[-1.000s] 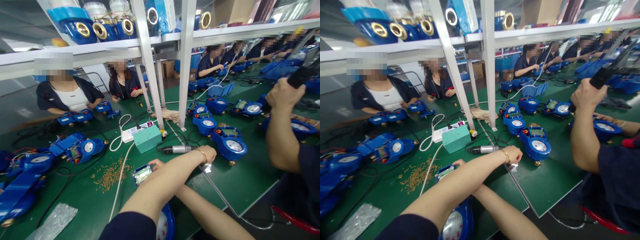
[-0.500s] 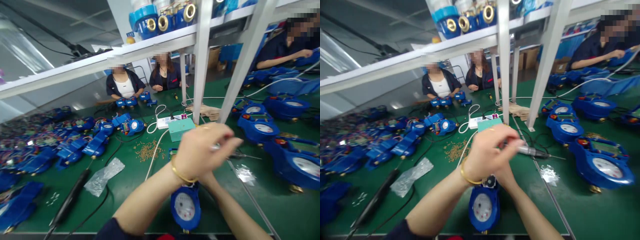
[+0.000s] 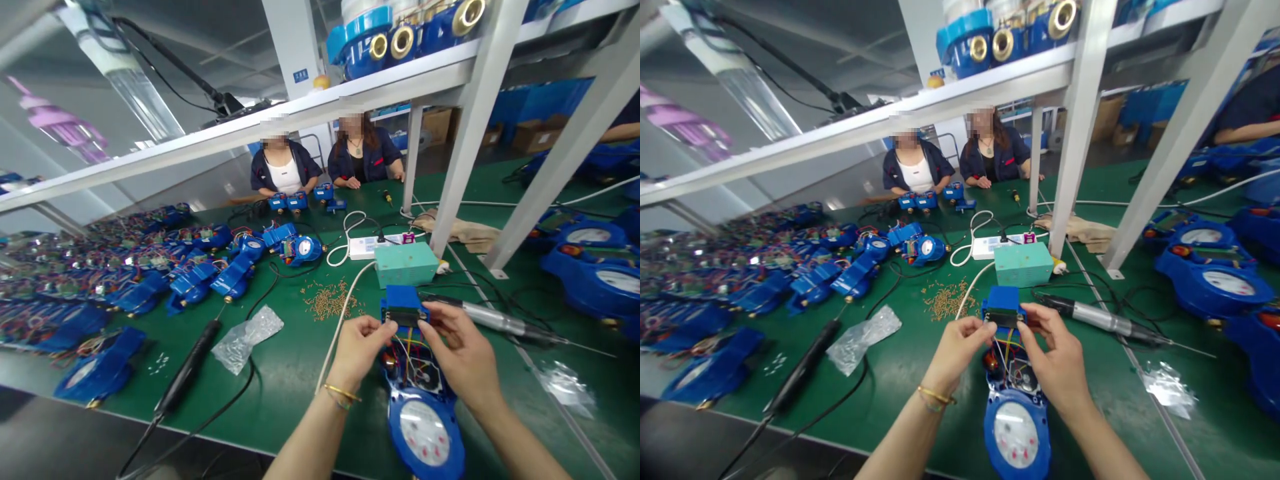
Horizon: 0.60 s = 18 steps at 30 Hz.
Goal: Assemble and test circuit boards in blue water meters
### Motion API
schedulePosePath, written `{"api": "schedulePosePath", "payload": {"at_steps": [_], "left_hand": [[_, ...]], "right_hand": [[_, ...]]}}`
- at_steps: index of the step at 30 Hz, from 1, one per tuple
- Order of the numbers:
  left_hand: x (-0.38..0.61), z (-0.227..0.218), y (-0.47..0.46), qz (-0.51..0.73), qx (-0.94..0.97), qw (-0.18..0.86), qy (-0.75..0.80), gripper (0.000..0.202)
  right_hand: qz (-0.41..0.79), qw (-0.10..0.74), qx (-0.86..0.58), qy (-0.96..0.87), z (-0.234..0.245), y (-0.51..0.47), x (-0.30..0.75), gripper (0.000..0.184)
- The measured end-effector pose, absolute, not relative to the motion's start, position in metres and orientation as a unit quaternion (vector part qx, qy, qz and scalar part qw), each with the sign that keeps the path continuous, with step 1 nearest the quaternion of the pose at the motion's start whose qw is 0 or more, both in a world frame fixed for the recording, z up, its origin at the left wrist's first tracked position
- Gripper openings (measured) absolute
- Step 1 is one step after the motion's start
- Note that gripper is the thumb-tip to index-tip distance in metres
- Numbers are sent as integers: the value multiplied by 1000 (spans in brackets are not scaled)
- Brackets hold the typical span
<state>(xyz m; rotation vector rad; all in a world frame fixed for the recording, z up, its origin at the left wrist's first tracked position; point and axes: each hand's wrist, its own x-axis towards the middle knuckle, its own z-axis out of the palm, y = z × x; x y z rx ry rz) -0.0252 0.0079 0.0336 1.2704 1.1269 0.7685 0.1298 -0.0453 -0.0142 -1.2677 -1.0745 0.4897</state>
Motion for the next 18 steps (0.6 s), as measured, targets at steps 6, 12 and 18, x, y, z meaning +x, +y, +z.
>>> {"api": "schedulePosePath", "payload": {"at_steps": [6,12,18], "left_hand": [[-22,28,3,337,474,660,477,33],[-26,36,0,336,406,717,456,36],[-27,43,8,294,272,827,393,36]], "right_hand": [[185,635,-592,-461,-21,-48,127,29],[112,638,-605,-464,-18,-53,123,27],[6,596,-611,-520,-23,-56,123,26]]}}
